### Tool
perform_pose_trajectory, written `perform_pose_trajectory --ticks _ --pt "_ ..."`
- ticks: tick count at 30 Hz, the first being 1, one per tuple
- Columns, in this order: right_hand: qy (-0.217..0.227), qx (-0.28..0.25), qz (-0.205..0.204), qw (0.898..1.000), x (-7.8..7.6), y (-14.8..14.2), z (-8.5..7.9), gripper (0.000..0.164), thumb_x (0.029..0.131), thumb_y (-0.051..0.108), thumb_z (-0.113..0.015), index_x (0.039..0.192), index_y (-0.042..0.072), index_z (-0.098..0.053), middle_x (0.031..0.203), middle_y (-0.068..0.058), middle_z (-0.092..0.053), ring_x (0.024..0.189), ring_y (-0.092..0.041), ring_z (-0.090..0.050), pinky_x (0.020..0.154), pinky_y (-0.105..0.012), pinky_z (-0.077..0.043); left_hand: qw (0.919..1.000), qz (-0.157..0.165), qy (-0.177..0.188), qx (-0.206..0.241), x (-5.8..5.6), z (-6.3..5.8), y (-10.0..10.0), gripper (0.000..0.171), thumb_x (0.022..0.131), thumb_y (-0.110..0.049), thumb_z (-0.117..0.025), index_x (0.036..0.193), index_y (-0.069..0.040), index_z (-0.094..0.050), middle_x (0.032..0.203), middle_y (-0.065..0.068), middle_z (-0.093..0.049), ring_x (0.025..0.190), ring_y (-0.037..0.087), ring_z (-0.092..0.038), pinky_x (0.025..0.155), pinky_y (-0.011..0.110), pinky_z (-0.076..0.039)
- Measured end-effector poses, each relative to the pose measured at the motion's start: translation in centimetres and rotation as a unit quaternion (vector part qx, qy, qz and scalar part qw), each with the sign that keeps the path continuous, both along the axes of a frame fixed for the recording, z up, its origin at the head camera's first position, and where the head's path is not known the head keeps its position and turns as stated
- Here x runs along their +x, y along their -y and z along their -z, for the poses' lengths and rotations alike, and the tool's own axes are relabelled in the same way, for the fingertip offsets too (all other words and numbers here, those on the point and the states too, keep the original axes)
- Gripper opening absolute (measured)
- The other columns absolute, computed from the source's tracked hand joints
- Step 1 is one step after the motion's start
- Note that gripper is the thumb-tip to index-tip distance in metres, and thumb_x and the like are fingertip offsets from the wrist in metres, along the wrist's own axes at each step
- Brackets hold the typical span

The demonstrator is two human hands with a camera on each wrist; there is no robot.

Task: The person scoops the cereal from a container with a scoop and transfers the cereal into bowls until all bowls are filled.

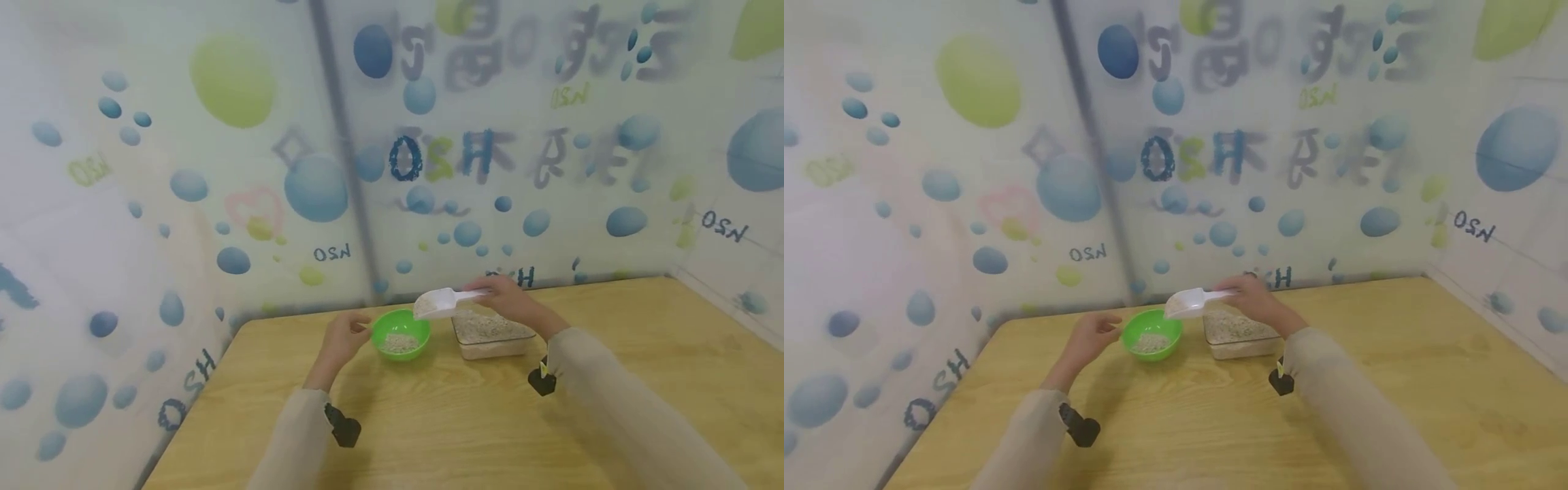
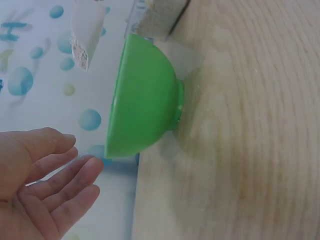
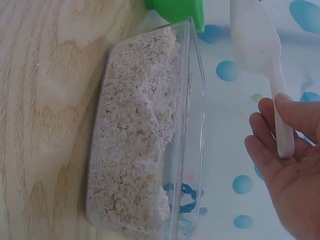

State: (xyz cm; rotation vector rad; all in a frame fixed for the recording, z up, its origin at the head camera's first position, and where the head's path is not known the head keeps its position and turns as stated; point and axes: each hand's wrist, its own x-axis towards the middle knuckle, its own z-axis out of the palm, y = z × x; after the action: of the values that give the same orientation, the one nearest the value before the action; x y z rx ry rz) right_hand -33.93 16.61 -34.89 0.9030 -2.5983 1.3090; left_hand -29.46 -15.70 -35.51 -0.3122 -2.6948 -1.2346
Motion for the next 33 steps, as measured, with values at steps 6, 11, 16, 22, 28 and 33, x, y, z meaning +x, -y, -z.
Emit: perform_pose_trajectory --ticks 6,11,16,22,28,33 --pt "-0.012 0.018 -0.009 1.000 -0.6 1.6 -0.2 0.024 0.090 -0.001 -0.055 0.111 -0.008 -0.062 0.111 -0.022 -0.061 0.105 -0.038 -0.055 0.089 -0.050 -0.045 0.9997 0.008 0.017 0.015 0.3 1.4 1.0 0.025 0.083 0.003 -0.061 0.107 0.010 -0.062 0.100 0.025 -0.063 0.087 0.035 -0.063 0.069 0.040 -0.054" --pt "0.002 0.027 -0.009 1.000 -1.0 2.3 0.1 0.024 0.091 -0.001 -0.053 0.113 -0.008 -0.061 0.114 -0.022 -0.060 0.108 -0.038 -0.053 0.091 -0.049 -0.044 0.9985 0.010 0.050 0.020 0.3 2.0 0.9 0.028 0.084 0.000 -0.061 0.111 0.009 -0.061 0.101 0.022 -0.063 0.091 0.034 -0.061 0.071 0.041 -0.053" --pt "0.014 0.030 -0.023 0.999 -1.1 2.7 0.1 0.026 0.092 -0.001 -0.053 0.115 -0.009 -0.059 0.118 -0.025 -0.057 0.112 -0.040 -0.050 0.092 -0.050 -0.043 0.9970 0.013 0.069 0.032 0.2 2.0 0.7 0.030 0.084 0.000 -0.060 0.113 0.009 -0.060 0.101 0.021 -0.063 0.089 0.032 -0.062 0.074 0.044 -0.052" --pt "-0.006 0.062 -0.024 0.998 -1.6 3.2 -0.4 0.025 0.090 -0.003 -0.053 0.112 -0.010 -0.061 0.116 -0.024 -0.059 0.110 -0.040 -0.052 0.092 -0.049 -0.043 0.9959 0.027 0.071 0.048 -0.3 1.9 0.2 0.028 0.084 0.003 -0.059 0.112 0.011 -0.060 0.092 0.021 -0.065 0.078 0.031 -0.066 0.071 0.041 -0.054" --pt "-0.037 0.098 -0.032 0.994 -2.0 3.7 -1.0 0.023 0.090 -0.002 -0.054 0.110 -0.008 -0.062 0.111 -0.022 -0.062 0.106 -0.039 -0.054 0.091 -0.049 -0.043 0.9957 0.032 0.072 0.048 -0.4 1.8 0.2 0.028 0.085 0.003 -0.059 0.112 0.010 -0.060 0.092 0.020 -0.065 0.079 0.033 -0.066 0.070 0.041 -0.054" --pt "-0.033 0.113 -0.049 0.992 -2.0 4.2 -2.2 0.022 0.091 -0.002 -0.054 0.109 -0.009 -0.063 0.109 -0.022 -0.062 0.104 -0.039 -0.055 0.090 -0.050 -0.044 0.9955 0.037 0.075 0.045 -0.4 1.8 0.1 0.029 0.087 0.003 -0.060 0.114 0.011 -0.058 0.094 0.022 -0.065 0.080 0.035 -0.065 0.070 0.041 -0.054"
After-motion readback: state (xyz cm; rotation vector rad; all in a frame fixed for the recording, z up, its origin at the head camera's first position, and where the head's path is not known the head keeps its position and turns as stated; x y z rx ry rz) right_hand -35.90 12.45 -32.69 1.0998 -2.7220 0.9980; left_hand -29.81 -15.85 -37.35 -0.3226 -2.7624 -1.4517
